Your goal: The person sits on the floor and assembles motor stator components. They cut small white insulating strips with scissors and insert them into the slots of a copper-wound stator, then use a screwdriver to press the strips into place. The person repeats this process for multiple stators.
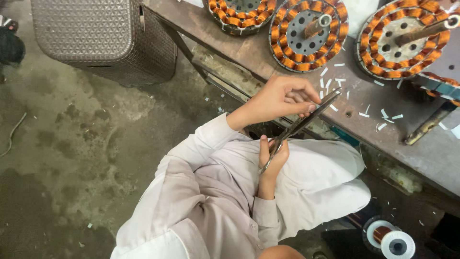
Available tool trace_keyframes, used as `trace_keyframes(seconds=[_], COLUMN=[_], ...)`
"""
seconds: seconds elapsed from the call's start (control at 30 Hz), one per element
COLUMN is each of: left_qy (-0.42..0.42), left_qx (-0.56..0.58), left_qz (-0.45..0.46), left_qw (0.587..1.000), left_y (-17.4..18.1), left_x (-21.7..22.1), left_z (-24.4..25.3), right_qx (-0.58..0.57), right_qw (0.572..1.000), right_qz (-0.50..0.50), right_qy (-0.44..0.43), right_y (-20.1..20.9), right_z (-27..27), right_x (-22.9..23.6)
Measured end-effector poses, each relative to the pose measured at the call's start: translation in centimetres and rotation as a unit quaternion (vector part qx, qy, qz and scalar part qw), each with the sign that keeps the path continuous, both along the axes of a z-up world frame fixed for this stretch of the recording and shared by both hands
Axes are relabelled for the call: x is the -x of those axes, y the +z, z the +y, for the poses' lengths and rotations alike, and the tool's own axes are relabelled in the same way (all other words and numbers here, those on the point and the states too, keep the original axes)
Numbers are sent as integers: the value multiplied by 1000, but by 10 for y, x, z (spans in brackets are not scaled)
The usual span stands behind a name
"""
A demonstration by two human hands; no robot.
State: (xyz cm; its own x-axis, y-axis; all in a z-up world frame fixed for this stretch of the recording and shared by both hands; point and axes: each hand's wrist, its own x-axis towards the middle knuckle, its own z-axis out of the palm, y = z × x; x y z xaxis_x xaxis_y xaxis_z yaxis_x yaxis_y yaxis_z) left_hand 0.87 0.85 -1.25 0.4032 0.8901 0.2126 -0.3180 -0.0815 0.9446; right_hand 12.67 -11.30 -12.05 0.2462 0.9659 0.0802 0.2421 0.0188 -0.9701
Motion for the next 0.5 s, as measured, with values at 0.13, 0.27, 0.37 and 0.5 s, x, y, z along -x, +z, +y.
trace_keyframes(seconds=[0.13, 0.27, 0.37, 0.5], left_qy=[0, 1, 5, 9], left_qx=[7, 7, 2, -4], left_qz=[-1, -3, 4, 6], left_qw=[1000, 1000, 1000, 1000], left_y=[-2, 2, 3, 1], left_x=[1, -1, -1, -1], left_z=[2, 1, 2, 1], right_qx=[-7, -2, 14, 41], right_qw=[1000, 1000, 997, 986], right_qz=[-5, 29, 77, 159], right_qy=[-4, -6, -4, -3], right_y=[7, 11, 17, 27], right_z=[2, 1, 3, -1], right_x=[3, 5, 6, 7])
